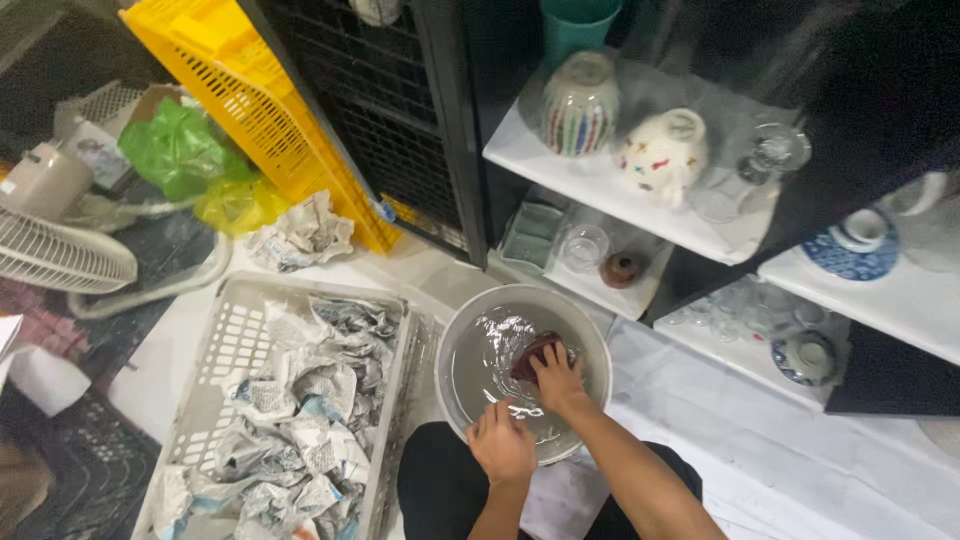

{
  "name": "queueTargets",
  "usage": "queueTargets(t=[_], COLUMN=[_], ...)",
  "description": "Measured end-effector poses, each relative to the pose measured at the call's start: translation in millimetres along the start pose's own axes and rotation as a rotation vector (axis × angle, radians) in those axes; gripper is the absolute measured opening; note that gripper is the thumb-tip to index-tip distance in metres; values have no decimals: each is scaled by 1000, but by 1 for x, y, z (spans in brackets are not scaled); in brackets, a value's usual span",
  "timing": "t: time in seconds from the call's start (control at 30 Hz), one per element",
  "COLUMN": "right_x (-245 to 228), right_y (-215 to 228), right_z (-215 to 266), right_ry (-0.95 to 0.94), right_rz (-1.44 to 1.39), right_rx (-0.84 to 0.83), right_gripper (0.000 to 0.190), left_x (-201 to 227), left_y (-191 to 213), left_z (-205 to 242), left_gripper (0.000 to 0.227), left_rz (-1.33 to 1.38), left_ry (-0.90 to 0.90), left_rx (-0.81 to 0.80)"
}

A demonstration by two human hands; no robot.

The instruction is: The person sits on the floor and wipes a clear glass tumbler and a small brown ceramic cup with a maroon cloth. They dip the cloth into a bucket of water, wring it out, and continue wiping the items before placing them on a nearby shelf.

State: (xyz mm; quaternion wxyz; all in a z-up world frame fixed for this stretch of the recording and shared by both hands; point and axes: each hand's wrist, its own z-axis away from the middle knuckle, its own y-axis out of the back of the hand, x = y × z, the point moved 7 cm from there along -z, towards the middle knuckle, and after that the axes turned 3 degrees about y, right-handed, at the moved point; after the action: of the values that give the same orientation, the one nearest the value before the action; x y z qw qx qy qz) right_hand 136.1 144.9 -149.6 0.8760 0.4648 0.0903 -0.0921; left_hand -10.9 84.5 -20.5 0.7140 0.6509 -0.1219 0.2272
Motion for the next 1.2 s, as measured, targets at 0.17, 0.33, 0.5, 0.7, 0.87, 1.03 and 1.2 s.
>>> queueTargets(t=[0.17, 0.33, 0.5, 0.7, 0.87, 1.03, 1.2], right_x=[13, 21, 17, 10, 1, -1, -1], right_y=[-39, -43, -35, -33, -24, -12, 7], right_z=[-31, -38, -21, -6, -2, 31, 60], right_ry=[-75, -184, -271, -223, -98, -127, -103], right_rz=[-2, -75, -158, -71, -258, -489, -746], right_rx=[-95, -140, -185, 58, 239, 253, 477], right_gripper=[69, 53, 59, 50, 47, 30, 29], left_x=[-4, -4, -7, -12, -16, -10, -17], left_y=[-6, -1, -4, -9, -9, -2, 14], left_z=[-1, -3, -1, 0, -3, 6, 18], left_gripper=[28, 34, 32, 31, 33, 38, 49], left_rz=[-65, 27, -61, -66, -21, -44, -15], left_ry=[-23, -2, -2, 3, -22, -34, -21], left_rx=[-6, -32, -74, -50, -4, -21, -63])
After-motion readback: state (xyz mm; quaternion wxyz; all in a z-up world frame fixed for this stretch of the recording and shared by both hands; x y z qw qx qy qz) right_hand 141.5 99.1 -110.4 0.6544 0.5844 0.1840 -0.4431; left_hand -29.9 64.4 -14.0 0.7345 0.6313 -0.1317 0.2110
